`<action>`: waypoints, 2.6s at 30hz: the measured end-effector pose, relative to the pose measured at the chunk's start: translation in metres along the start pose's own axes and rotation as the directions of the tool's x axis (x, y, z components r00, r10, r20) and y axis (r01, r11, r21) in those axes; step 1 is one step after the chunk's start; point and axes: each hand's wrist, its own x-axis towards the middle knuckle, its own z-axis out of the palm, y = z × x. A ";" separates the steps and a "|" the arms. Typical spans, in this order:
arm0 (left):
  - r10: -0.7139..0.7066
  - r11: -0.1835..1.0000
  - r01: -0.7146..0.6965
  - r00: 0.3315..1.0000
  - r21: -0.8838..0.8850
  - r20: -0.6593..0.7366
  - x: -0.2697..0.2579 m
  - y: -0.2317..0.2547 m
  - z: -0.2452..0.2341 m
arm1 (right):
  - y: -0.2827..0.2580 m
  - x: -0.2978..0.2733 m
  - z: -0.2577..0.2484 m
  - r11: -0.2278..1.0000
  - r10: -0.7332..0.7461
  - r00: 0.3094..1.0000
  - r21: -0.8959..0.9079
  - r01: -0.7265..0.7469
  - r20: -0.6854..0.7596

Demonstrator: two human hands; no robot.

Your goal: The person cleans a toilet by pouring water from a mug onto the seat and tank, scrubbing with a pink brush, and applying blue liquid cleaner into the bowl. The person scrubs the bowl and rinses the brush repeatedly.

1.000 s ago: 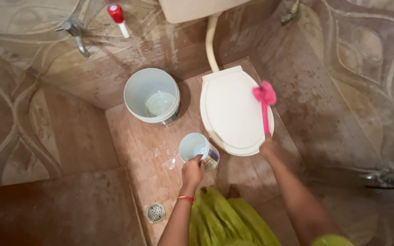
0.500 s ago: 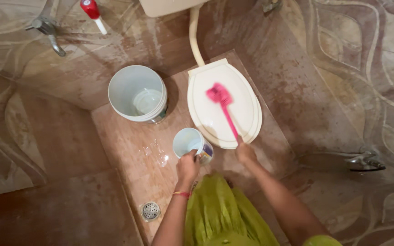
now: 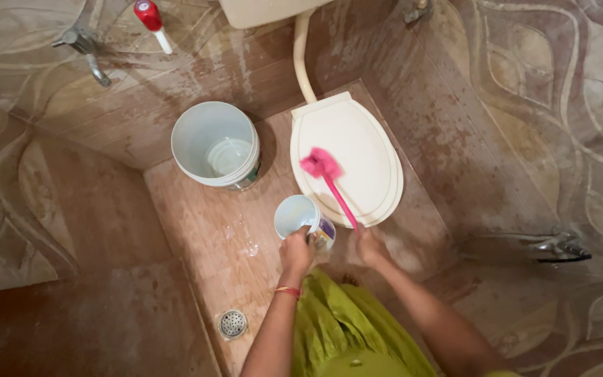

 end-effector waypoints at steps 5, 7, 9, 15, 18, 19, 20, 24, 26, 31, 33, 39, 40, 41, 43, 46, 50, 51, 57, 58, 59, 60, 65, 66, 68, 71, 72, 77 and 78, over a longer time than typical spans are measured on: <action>-0.019 1.000 0.020 0.998 0.020 -0.063 -0.003 -0.013 -0.007 | -0.011 0.058 -0.028 0.964 0.231 0.972 -0.127 -0.234 -0.038; -0.048 0.998 0.052 0.996 0.045 -0.076 -0.004 -0.018 -0.006 | -0.003 0.053 -0.038 0.964 0.217 0.975 -0.147 -0.221 -0.042; -0.068 0.998 0.069 0.994 0.010 -0.089 -0.005 -0.018 -0.002 | 0.004 0.032 -0.042 0.964 0.223 0.975 -0.147 -0.222 -0.013; -0.093 0.996 0.092 0.993 -0.015 -0.075 -0.004 -0.006 0.000 | -0.029 -0.003 -0.034 0.982 0.131 0.981 -0.153 -0.109 0.142; -0.110 0.994 0.110 0.992 -0.006 -0.066 -0.003 0.000 -0.004 | -0.060 0.054 -0.058 0.950 0.207 0.944 -0.284 -0.130 0.259; -0.115 0.993 0.115 0.991 -0.006 -0.072 -0.005 0.001 -0.003 | -0.065 0.072 -0.066 0.939 0.187 0.951 -0.329 -0.100 0.244; -0.122 0.993 0.121 0.988 -0.011 -0.092 -0.006 0.003 -0.002 | -0.065 0.090 -0.078 0.952 0.186 0.957 -0.282 -0.119 0.224; -0.190 0.982 0.186 0.966 -0.039 -0.178 -0.009 0.013 0.002 | -0.063 0.129 -0.104 0.976 0.166 0.980 -0.163 -0.147 0.113; -0.238 0.971 0.235 0.949 -0.040 -0.206 -0.007 0.021 0.008 | -0.063 0.132 -0.109 0.983 0.162 0.979 -0.102 -0.150 0.120; -0.297 0.954 0.295 0.918 -0.046 -0.265 -0.007 0.039 0.028 | -0.081 0.124 -0.111 0.967 0.123 0.944 -0.249 -0.045 0.307; -0.314 0.947 0.321 0.910 -0.021 -0.270 -0.004 0.045 0.034 | -0.090 0.131 -0.117 0.948 0.042 0.929 -0.310 0.079 0.367; -0.331 0.934 0.356 0.887 0.020 -0.322 0.006 0.048 0.055 | -0.066 0.184 -0.131 0.970 0.097 0.959 -0.239 -0.032 0.265; -0.327 0.935 0.353 0.885 0.018 -0.331 0.007 0.047 0.059 | -0.052 0.189 -0.131 0.985 0.062 0.970 -0.169 -0.022 0.236; -0.322 0.939 0.344 0.882 0.004 -0.343 0.008 0.048 0.063 | -0.036 0.190 -0.133 0.995 0.030 0.979 -0.098 -0.011 0.201; -0.309 0.946 0.323 0.876 -0.024 -0.370 0.013 0.052 0.070 | -0.007 0.184 -0.129 0.995 0.018 0.981 -0.097 0.001 0.191; -0.264 0.960 0.281 0.883 -0.014 -0.388 0.023 0.066 0.076 | 0.032 0.150 -0.122 0.971 -0.070 0.946 -0.196 0.138 0.318; -0.311 0.946 0.323 0.913 0.003 -0.265 0.030 0.090 0.073 | 0.024 0.133 -0.110 0.936 -0.205 0.858 -0.163 0.313 0.470; -0.345 0.935 0.355 0.908 0.003 -0.237 0.032 0.093 0.071 | 0.011 0.140 -0.108 0.914 -0.183 0.844 -0.228 0.335 0.505; -0.228 0.970 0.242 0.910 -0.005 -0.345 0.020 0.087 0.070 | -0.032 0.142 -0.138 0.995 -0.069 0.953 -0.048 0.086 0.295; -0.200 0.977 0.215 0.905 -0.003 -0.376 0.020 0.085 0.075 | -0.030 0.133 -0.146 0.998 0.011 0.951 -0.059 0.008 0.309; -0.213 0.976 0.212 0.900 -0.046 -0.381 0.021 0.085 0.080 | -0.028 0.121 -0.152 0.995 0.090 0.943 -0.073 -0.070 0.319; -0.226 0.974 0.208 0.895 -0.088 -0.385 0.023 0.087 0.086 | -0.027 0.111 -0.158 0.985 0.168 0.930 -0.087 -0.148 0.328; -0.375 0.925 0.348 0.901 -0.154 -0.217 0.043 0.111 0.106 | -0.028 0.059 -0.159 0.910 0.115 0.796 0.258 -0.324 0.594; -0.434 0.894 0.404 0.887 -0.191 -0.155 0.047 0.116 0.108 | -0.032 0.055 -0.155 0.867 0.085 0.759 0.327 -0.375 0.646; -0.506 0.841 0.483 0.862 -0.243 -0.040 0.053 0.123 0.112 | -0.039 0.050 -0.146 0.758 0.013 0.678 0.435 -0.486 0.735; -0.553 0.779 0.538 0.832 -0.322 0.052 0.058 0.122 0.116 | -0.049 0.042 -0.130 0.815 -0.085 0.710 0.459 -0.355 0.699; -0.573 0.750 0.546 0.818 -0.372 0.045 0.058 0.118 0.117 | -0.050 0.041 -0.127 0.823 -0.135 0.688 0.467 -0.323 0.713; -0.639 0.671 0.540 0.769 -0.509 -0.025 0.059 0.098 0.125 | -0.045 0.060 -0.132 0.935 -0.288 0.482 0.352 -0.046 0.827; -0.647 0.677 0.537 0.760 -0.504 -0.058 0.060 0.096 0.128 | -0.041 0.071 -0.133 0.933 -0.291 0.433 0.353 -0.067 0.853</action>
